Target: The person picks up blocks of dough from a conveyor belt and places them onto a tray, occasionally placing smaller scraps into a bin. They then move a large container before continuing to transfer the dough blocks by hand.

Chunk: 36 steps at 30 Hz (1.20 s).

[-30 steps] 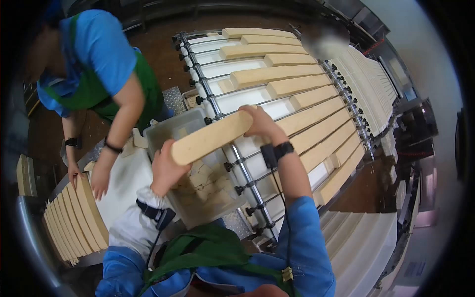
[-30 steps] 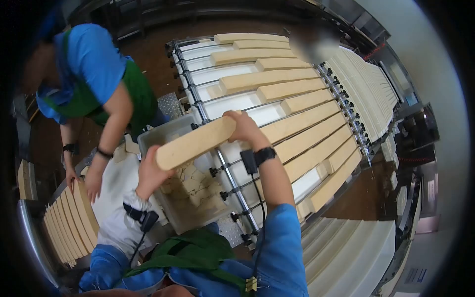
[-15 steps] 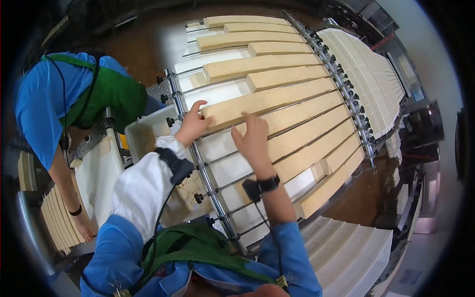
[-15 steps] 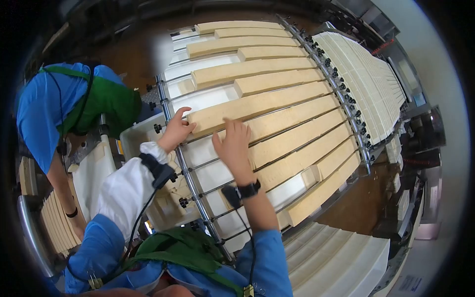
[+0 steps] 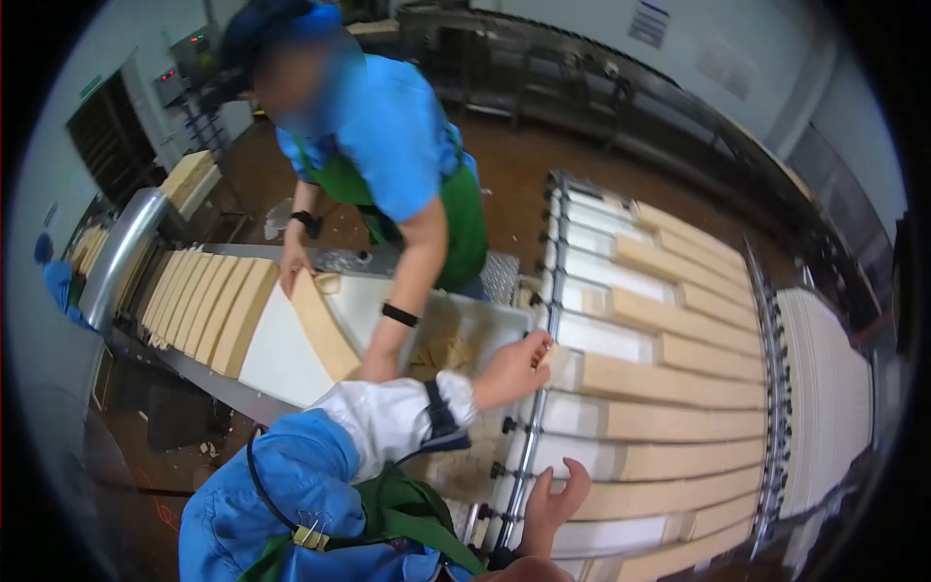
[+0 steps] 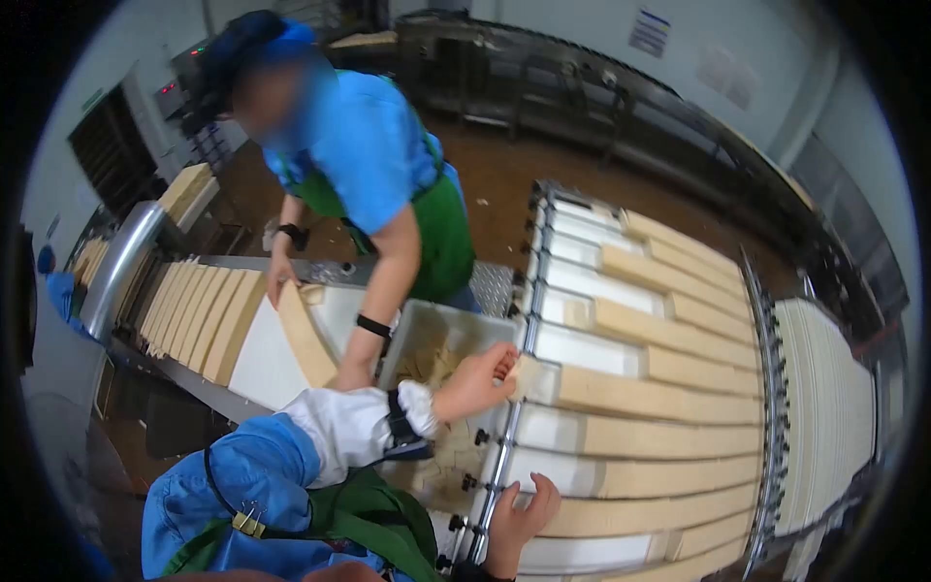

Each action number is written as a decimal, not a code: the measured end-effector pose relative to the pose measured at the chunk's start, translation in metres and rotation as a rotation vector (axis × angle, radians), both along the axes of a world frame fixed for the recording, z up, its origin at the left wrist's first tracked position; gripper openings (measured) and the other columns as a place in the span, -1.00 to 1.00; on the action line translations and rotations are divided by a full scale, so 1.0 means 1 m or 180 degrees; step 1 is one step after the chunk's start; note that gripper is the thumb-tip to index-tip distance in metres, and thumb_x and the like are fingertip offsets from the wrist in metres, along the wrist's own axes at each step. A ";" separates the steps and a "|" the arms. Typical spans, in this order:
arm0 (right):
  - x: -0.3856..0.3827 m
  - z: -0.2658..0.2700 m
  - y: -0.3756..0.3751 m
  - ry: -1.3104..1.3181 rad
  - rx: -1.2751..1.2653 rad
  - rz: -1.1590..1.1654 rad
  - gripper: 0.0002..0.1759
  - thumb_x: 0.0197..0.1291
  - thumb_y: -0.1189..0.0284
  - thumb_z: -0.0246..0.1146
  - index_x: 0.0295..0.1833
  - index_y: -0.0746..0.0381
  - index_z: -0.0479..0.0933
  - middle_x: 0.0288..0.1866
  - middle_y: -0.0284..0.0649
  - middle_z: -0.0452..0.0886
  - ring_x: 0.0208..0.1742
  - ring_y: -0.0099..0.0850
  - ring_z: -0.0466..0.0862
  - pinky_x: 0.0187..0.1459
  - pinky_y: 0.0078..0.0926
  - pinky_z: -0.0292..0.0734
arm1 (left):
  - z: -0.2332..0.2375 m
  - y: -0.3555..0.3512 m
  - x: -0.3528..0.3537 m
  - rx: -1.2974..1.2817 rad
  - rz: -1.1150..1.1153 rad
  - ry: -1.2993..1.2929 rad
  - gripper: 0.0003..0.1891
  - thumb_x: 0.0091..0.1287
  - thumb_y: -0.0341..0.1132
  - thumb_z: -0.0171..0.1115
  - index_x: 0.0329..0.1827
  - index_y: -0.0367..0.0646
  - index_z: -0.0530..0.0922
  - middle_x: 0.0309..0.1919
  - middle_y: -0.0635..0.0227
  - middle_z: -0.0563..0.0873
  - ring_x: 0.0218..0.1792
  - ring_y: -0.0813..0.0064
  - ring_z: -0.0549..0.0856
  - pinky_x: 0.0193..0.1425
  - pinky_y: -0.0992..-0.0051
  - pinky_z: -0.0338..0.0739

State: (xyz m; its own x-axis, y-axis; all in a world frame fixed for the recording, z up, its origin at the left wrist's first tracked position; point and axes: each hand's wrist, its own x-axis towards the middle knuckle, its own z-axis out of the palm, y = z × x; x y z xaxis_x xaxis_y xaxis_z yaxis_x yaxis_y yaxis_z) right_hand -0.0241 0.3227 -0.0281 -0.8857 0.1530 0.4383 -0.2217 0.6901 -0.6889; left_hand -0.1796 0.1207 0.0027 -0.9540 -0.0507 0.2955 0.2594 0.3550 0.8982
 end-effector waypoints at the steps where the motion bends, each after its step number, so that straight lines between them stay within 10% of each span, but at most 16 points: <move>1: 0.001 0.009 -0.015 0.0095 0.0026 -0.0021 -0.53 0.13 0.58 0.34 0.20 0.35 0.52 0.18 0.08 0.53 0.23 0.05 0.51 0.27 0.00 0.42 | 0.015 -0.020 0.015 0.0039 -0.0041 0.0399 -0.64 0.26 -0.38 0.42 0.07 -0.22 0.52 -0.23 0.14 0.70 -0.19 0.22 0.76 -0.09 0.30 0.66; 7: -0.020 0.069 -0.107 0.1068 0.0753 -0.0269 -0.31 0.15 0.55 0.32 0.39 0.46 0.29 0.31 0.16 0.40 0.38 0.17 0.41 0.45 0.21 0.26 | 0.046 -0.180 0.116 0.0142 -0.0363 -0.0328 -0.68 0.34 -0.32 0.47 0.06 -0.20 0.58 -0.20 0.40 0.67 -0.16 0.55 0.68 -0.05 0.54 0.64; 11: -0.023 0.064 -0.200 0.1815 0.1128 0.0731 -0.24 0.13 0.52 0.33 0.45 0.38 0.24 0.36 0.07 0.40 0.44 0.10 0.39 0.57 0.39 0.06 | -0.008 -0.309 0.194 0.0274 0.0940 -0.0928 -0.66 0.36 -0.27 0.50 0.11 -0.12 0.61 -0.14 0.43 0.68 -0.15 0.64 0.68 -0.10 0.55 0.64; 15: -0.024 0.047 -0.342 0.1353 0.0416 0.2436 -0.35 0.08 0.52 0.36 0.34 0.36 0.40 0.32 0.10 0.44 0.43 0.15 0.39 0.53 0.21 0.22 | -0.103 -0.426 0.297 0.1272 0.2721 -0.1867 -0.54 0.19 -0.27 0.55 0.15 -0.10 0.62 -0.22 0.29 0.67 -0.24 0.54 0.66 -0.17 0.49 0.64; 20: -0.045 -0.019 -0.543 0.0352 0.1109 0.3457 -0.43 0.15 0.53 0.28 0.30 0.45 0.45 0.35 0.24 0.44 0.46 0.23 0.38 0.57 0.15 0.19 | -0.160 -0.509 0.394 -0.0935 0.3631 -0.2426 -0.01 0.00 -0.18 0.67 0.56 0.08 0.33 -0.05 0.01 0.69 -0.03 0.07 0.71 0.13 0.17 0.65; 23: -0.064 -0.078 -0.657 0.0155 0.1183 0.3604 -0.34 0.21 0.45 0.32 0.41 0.49 0.40 0.52 0.26 0.35 0.61 0.18 0.27 0.64 0.08 0.10 | -0.180 -0.548 0.416 -0.0369 0.3549 -0.2530 0.15 -0.02 -0.16 0.69 0.67 0.10 0.16 0.08 -0.16 0.67 0.08 -0.15 0.68 0.28 0.05 0.59; 28: -0.074 -0.134 -0.792 0.0074 0.1564 0.3590 -0.23 0.38 0.24 0.26 0.56 0.46 0.28 0.62 0.20 0.28 0.69 0.08 0.16 0.70 0.00 -0.06 | -0.194 -0.579 0.417 0.1302 0.2960 -0.2086 -0.03 0.13 -0.25 0.65 0.59 -0.22 0.29 -0.12 0.22 0.77 -0.26 0.51 0.72 -0.16 0.49 0.66; 31: -0.069 -0.157 -0.816 -0.0115 0.1874 0.3224 -0.17 0.44 0.14 0.19 0.60 0.48 0.20 0.64 0.22 0.25 0.72 0.05 0.11 0.71 0.00 -0.16 | -0.202 -0.580 0.421 0.1657 0.2858 -0.2075 -0.06 0.14 -0.23 0.64 0.57 -0.24 0.32 -0.10 0.20 0.78 -0.23 0.54 0.74 -0.14 0.47 0.68; 36: -0.057 -0.127 -0.836 -0.0312 0.2159 0.2898 -0.22 0.32 0.05 0.24 0.40 0.49 0.39 0.44 0.21 0.44 0.57 0.01 0.32 0.64 0.04 -0.01 | -0.195 -0.577 0.415 0.1070 0.2771 -0.1872 -0.01 0.08 -0.16 0.64 0.58 -0.19 0.30 0.01 0.06 0.79 -0.05 0.23 0.81 0.06 0.32 0.70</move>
